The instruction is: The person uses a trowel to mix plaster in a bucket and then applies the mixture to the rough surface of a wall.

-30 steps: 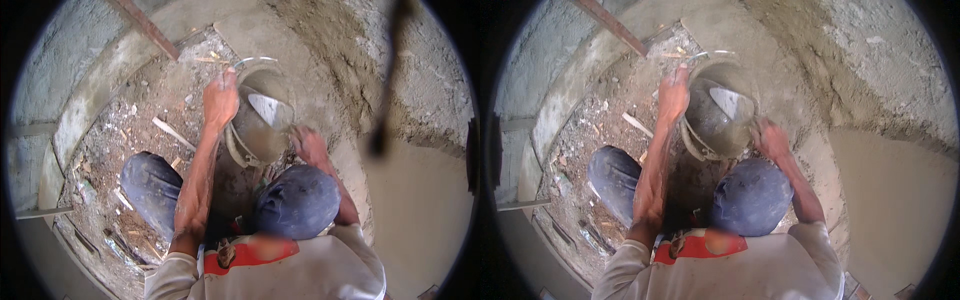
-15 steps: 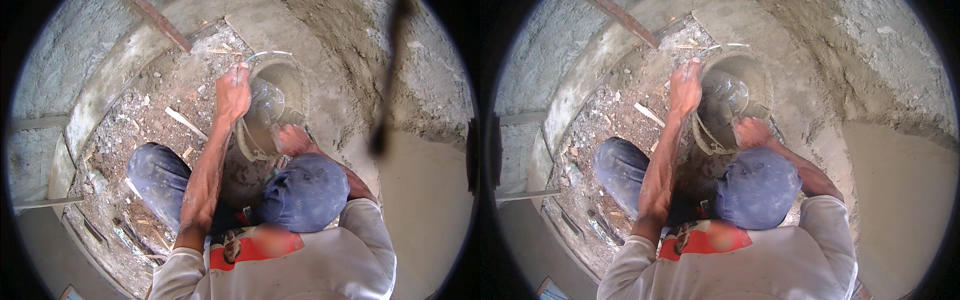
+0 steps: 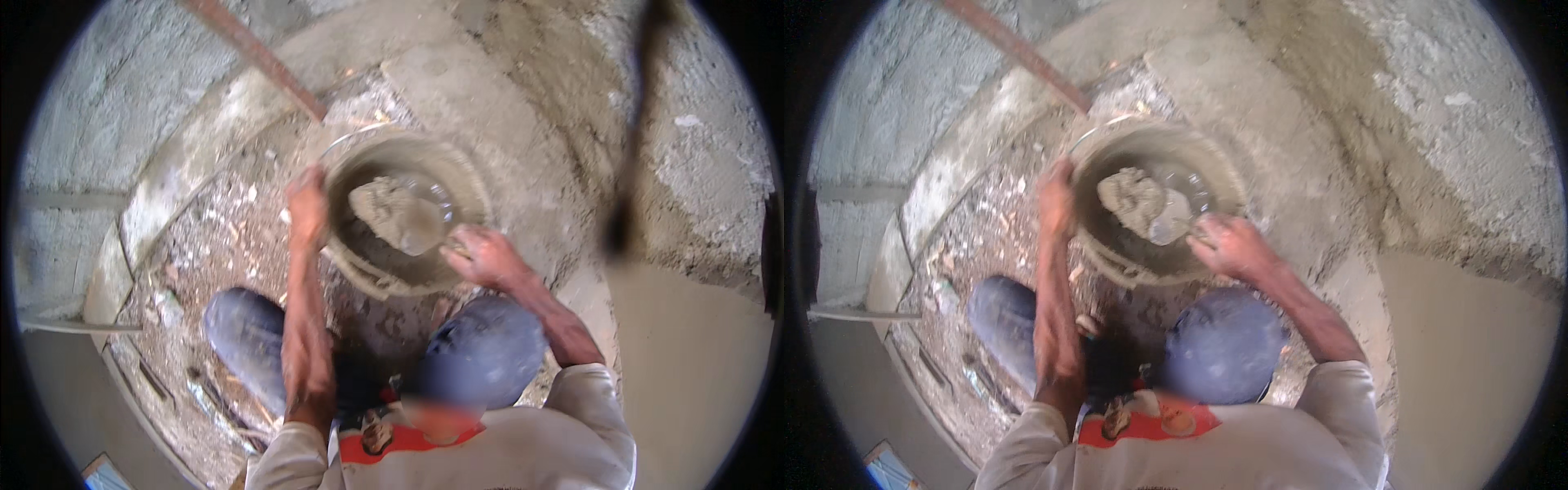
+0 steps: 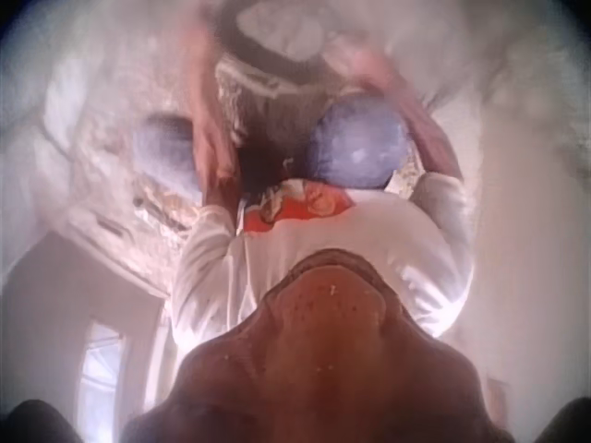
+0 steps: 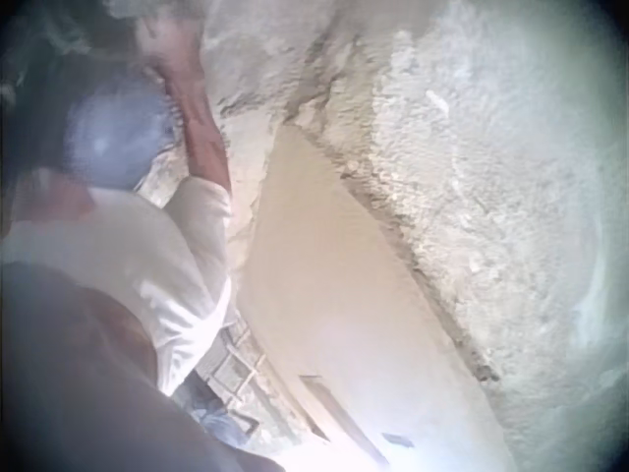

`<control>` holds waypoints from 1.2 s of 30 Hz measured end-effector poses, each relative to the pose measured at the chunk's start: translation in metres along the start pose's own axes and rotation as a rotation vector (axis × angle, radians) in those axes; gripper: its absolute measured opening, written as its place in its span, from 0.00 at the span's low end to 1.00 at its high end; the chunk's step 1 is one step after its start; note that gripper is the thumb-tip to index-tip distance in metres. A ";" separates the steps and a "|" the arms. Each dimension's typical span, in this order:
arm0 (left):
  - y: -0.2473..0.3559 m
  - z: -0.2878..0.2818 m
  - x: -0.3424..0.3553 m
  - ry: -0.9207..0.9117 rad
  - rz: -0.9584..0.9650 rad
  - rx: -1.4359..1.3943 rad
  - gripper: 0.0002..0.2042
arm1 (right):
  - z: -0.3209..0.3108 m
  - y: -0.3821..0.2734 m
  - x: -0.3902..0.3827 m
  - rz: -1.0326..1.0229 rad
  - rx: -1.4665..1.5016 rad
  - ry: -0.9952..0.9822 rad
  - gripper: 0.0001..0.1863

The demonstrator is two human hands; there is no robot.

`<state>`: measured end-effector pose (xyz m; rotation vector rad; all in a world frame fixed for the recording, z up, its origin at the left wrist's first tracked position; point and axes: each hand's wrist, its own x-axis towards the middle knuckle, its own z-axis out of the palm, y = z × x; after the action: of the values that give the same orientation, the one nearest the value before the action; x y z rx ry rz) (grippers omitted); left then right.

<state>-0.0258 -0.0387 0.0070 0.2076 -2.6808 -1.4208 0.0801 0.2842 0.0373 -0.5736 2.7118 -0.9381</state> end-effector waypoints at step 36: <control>0.060 -0.006 0.000 0.043 -0.008 -0.001 0.26 | 0.003 -0.007 0.081 0.241 -0.623 -0.234 0.07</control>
<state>-0.0287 -0.0102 0.0602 0.2467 -2.6474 -1.4040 0.0098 0.2426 0.0335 -0.4037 2.7406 0.0481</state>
